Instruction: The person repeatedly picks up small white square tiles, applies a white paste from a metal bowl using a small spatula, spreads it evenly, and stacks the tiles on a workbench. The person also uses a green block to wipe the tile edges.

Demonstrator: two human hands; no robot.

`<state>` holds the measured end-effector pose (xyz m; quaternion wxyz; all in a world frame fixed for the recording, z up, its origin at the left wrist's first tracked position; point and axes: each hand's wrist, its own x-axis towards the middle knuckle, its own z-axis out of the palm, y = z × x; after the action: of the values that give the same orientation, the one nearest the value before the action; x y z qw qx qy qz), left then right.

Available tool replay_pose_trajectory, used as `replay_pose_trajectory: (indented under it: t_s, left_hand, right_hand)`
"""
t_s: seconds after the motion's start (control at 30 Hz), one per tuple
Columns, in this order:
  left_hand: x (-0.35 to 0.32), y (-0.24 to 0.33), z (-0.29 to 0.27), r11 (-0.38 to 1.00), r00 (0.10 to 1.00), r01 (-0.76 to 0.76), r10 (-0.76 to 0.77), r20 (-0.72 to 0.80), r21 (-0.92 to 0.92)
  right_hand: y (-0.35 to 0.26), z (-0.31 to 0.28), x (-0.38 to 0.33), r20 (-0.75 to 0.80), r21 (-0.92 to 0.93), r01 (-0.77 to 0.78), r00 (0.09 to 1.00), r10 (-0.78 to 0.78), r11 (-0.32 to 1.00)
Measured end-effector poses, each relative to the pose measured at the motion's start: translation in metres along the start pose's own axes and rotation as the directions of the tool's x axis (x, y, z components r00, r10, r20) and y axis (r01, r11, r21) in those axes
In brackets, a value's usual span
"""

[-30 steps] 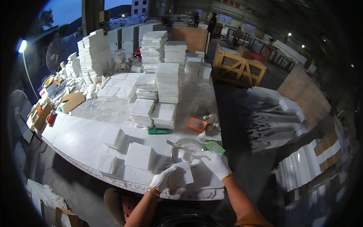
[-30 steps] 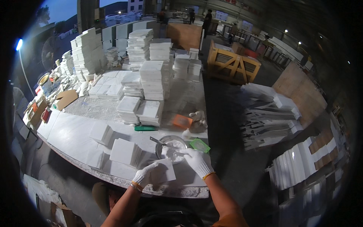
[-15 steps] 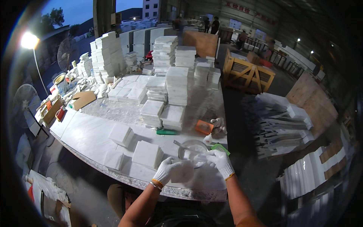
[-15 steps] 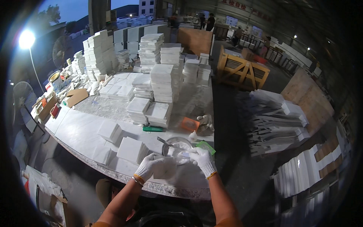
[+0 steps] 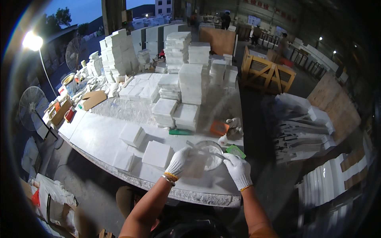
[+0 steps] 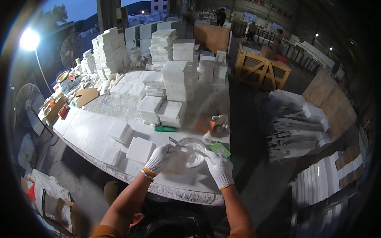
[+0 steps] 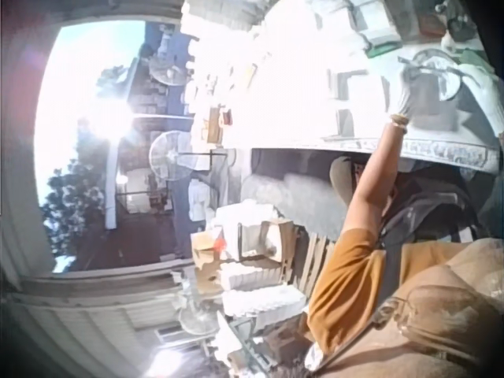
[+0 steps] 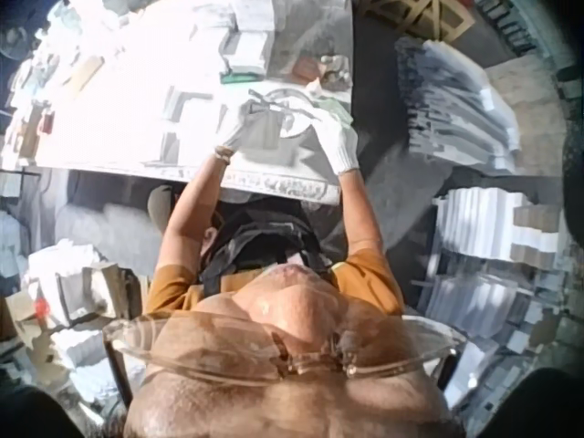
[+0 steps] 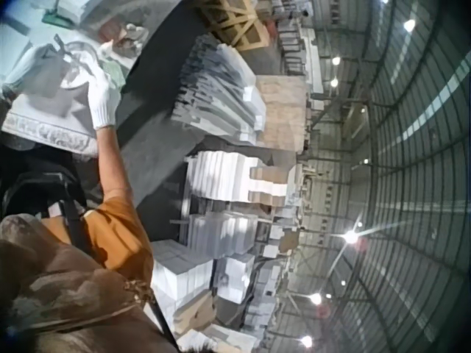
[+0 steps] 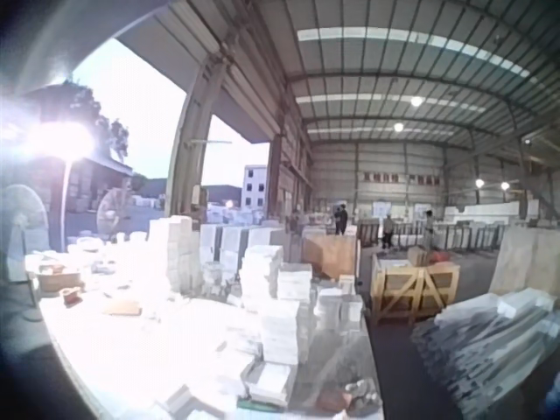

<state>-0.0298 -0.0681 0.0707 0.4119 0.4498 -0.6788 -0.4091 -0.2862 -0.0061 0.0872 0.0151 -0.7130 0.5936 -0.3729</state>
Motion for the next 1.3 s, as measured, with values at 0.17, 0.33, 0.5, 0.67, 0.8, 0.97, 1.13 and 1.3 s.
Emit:
replay_pose_trajectory:
  t_s: [0.17, 0.33, 0.5, 0.67, 0.8, 0.97, 1.13, 1.3]
  left_hand:
    - [0.0, 0.082, 0.002, 0.933, 0.997, -0.074, 0.065, 0.038, 0.352]
    - [-0.022, 0.064, 0.001, 0.996, 0.992, 0.079, -0.083, 0.09, 0.049]
    - [-0.036, 0.05, 0.028, 0.921, 0.849, 0.386, -0.334, 0.41, -0.048]
    - [-0.018, 0.034, 0.08, 0.99, 0.793, 0.066, -0.128, 0.595, 0.126]
    - [-0.004, 0.007, 0.12, 0.983, 0.8, -0.184, 0.139, 0.584, 0.019]
    - [0.001, 0.021, 0.154, 0.916, 0.804, -0.238, -0.001, 0.594, 0.324]
    - [-0.048, 0.029, 0.145, 0.821, 0.88, -0.406, 0.233, 0.414, 0.401]
    - [-0.096, 0.02, 0.122, 0.773, 0.937, -0.262, 0.06, 0.344, 0.578]
  right_hand:
    - [0.018, -0.013, -0.036, 0.095, -0.034, -0.156, 0.983, 0.159, 0.987]
    - [0.032, -0.031, -0.073, 0.201, -0.135, -0.276, 0.933, 0.299, 0.952]
    - [0.049, -0.055, -0.109, 0.116, -0.2, -0.279, 0.945, 0.305, 0.939]
    - [0.07, -0.072, -0.156, 0.099, 0.211, -0.578, 0.815, 0.571, 0.788]
    - [0.053, -0.084, -0.155, 0.309, 0.402, -0.786, 0.6, 0.738, 0.47]
    - [0.075, -0.073, -0.172, 0.295, 0.558, -0.687, 0.688, 0.663, 0.464]
    - [0.063, -0.076, -0.152, 0.324, 0.493, -0.684, 0.718, 0.616, 0.539]
    - [0.065, -0.067, -0.136, 0.37, 0.362, -0.594, 0.799, 0.474, 0.718]
